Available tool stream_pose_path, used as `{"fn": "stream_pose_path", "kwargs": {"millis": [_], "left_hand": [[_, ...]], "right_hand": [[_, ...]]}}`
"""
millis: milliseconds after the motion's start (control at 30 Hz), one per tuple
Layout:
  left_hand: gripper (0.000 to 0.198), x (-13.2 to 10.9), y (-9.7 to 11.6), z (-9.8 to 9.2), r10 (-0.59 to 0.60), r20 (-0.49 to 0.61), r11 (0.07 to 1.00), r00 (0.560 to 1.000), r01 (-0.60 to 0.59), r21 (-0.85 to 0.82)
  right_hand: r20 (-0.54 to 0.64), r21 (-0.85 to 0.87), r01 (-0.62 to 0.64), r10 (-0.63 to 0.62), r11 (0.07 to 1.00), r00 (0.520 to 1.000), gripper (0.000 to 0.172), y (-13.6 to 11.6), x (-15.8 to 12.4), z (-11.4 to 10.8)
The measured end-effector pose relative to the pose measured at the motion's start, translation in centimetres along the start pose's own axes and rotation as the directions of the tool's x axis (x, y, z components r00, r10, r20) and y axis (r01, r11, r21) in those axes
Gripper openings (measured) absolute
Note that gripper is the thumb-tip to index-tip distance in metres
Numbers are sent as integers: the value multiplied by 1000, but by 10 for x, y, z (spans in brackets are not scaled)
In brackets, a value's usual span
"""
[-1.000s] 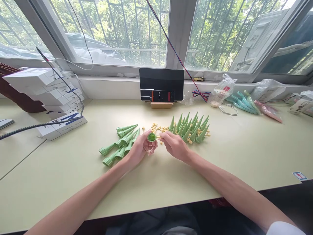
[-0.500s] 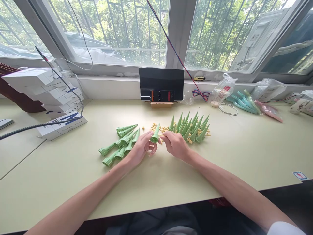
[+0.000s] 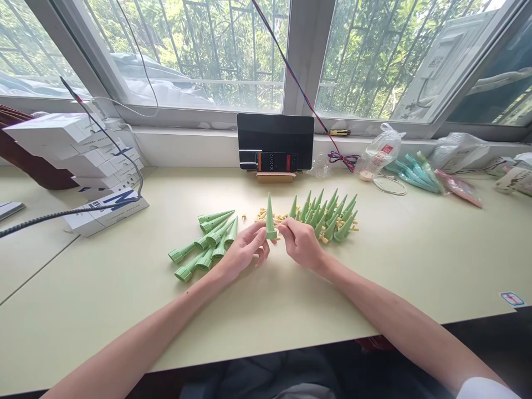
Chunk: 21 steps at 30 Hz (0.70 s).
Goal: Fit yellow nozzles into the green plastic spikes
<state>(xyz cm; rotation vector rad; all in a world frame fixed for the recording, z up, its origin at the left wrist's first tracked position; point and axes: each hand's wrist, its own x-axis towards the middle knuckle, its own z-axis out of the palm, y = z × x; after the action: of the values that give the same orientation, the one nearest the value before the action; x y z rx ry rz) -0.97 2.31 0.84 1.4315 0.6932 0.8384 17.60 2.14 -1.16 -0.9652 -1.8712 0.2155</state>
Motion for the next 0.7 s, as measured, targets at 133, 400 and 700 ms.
{"fn": "stream_pose_path", "kwargs": {"millis": [133,400,700], "left_hand": [[44,0,0,1,28,-21,997,999,-26,77],[36,2,-1,3,103,-90,985,991,-89,146],[38,1,3,6,47,-177,994,983,-28,109]], "right_hand": [[14,22,-18,17,1000,1000,32,0,0,0],[3,13,2,-2,1000,1000,33,1,-1,1],[-92,-26,-4,2,1000,996,31,-2,0,3]]}}
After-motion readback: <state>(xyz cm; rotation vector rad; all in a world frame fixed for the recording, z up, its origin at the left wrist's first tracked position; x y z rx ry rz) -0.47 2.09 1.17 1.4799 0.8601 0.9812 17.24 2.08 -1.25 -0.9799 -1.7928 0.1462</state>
